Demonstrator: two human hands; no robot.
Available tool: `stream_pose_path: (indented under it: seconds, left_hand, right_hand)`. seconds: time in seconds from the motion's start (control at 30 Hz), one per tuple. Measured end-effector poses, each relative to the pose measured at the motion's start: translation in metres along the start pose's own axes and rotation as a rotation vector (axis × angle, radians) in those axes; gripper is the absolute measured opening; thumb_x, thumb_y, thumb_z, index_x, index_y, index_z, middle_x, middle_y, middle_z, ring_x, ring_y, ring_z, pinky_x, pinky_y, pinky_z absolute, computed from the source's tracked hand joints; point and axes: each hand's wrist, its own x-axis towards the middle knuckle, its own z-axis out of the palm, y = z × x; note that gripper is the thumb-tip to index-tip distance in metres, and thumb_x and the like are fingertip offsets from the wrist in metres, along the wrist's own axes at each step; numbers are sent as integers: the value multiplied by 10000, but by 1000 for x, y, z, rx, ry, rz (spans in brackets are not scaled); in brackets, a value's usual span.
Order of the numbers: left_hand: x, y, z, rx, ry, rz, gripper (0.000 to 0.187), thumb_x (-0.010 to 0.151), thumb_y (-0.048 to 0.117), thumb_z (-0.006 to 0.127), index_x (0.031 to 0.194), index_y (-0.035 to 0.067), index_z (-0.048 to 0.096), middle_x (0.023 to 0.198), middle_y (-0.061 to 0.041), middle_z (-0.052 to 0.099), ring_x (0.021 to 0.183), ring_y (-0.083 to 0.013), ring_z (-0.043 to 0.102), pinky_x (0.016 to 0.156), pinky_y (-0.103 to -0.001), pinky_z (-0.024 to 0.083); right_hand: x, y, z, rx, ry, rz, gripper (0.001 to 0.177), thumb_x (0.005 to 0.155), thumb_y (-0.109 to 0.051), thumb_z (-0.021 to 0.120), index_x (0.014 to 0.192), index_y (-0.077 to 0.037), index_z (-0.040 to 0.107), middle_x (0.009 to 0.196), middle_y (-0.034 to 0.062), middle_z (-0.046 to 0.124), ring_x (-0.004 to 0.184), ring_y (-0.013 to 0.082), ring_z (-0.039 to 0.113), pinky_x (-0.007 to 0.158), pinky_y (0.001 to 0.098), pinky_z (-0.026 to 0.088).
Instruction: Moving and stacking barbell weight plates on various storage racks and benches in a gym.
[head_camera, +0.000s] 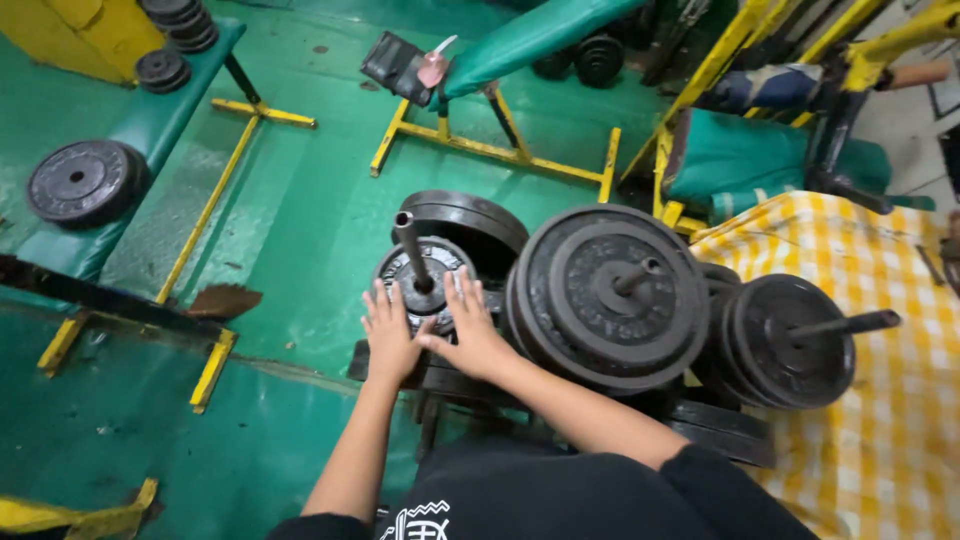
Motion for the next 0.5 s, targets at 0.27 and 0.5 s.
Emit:
stream_pose_path:
  seconds: [0.27, 0.5]
  left_hand:
    - [-31, 71, -43, -669, -236, -60, 412, 932, 297, 674, 1246, 32, 678, 1184, -144, 766, 1144, -247, 734, 1003, -400, 557]
    - [-54, 180, -62, -912, -1054, 173, 270, 1007, 214, 646, 1101, -28, 720, 990, -87, 776, 962, -163, 731, 920, -333, 581]
  right_hand:
    - [-81, 0, -130, 434, -79, -433, 715, 999, -247, 643, 1597, -31, 316, 1650, 193, 358, 1533, 322, 347, 1219, 454, 331]
    - [-152, 95, -181, 806, -156, -268, 405, 1051, -105, 567, 1440, 5, 582, 1364, 115, 686, 1265, 198, 659, 1108, 364, 507]
